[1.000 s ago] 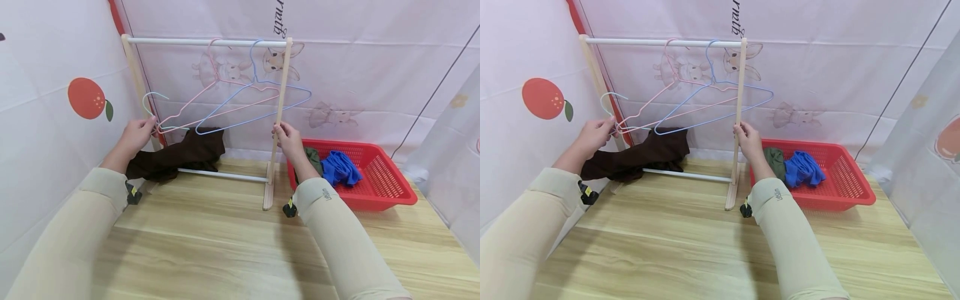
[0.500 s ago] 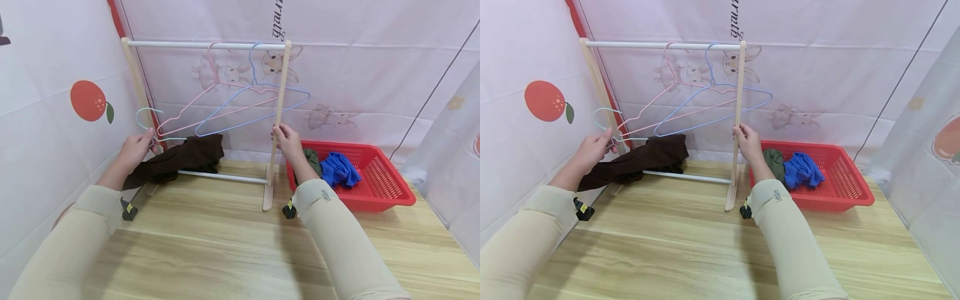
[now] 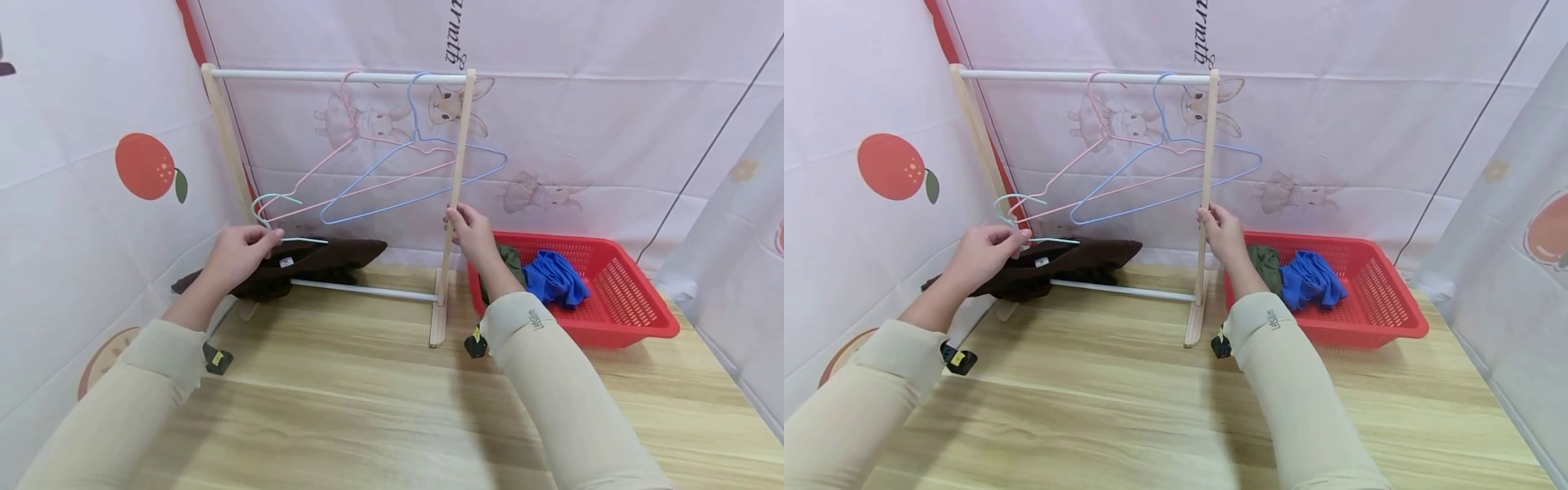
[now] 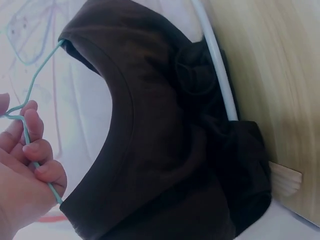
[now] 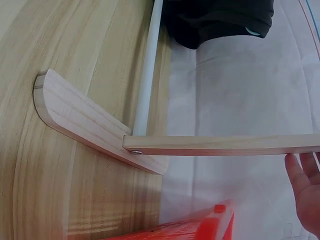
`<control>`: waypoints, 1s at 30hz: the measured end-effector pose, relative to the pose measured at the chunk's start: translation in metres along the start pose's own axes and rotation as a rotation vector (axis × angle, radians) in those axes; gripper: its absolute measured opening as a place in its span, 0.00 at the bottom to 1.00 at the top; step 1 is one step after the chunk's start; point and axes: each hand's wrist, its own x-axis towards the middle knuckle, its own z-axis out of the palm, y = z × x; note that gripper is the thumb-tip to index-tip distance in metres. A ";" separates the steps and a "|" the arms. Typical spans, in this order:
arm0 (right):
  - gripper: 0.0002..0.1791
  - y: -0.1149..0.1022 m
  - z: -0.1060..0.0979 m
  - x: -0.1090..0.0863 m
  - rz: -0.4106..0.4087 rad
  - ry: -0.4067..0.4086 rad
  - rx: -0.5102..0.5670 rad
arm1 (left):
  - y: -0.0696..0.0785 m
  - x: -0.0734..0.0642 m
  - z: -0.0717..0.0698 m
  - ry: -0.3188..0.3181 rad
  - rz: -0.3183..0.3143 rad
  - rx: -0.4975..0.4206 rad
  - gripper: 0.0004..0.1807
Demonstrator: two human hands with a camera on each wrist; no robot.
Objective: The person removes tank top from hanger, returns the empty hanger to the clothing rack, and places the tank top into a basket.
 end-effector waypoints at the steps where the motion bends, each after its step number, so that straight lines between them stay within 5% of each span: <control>1: 0.24 -0.001 0.000 0.000 0.005 -0.005 -0.002 | 0.003 -0.002 0.000 0.003 0.010 0.007 0.28; 11: 0.25 -0.006 -0.005 -0.004 -0.010 -0.013 -0.094 | 0.038 -0.020 0.000 0.059 0.176 0.053 0.17; 19: 0.18 0.002 0.008 -0.027 -0.342 0.365 -0.282 | 0.063 -0.027 0.002 0.148 0.308 0.060 0.11; 22: 0.15 -0.003 0.015 -0.037 -0.475 0.325 -0.331 | 0.073 -0.027 0.005 0.196 0.391 0.068 0.09; 30: 0.13 -0.022 0.033 -0.062 -0.771 0.059 -0.365 | 0.106 -0.024 0.016 0.238 0.555 0.091 0.08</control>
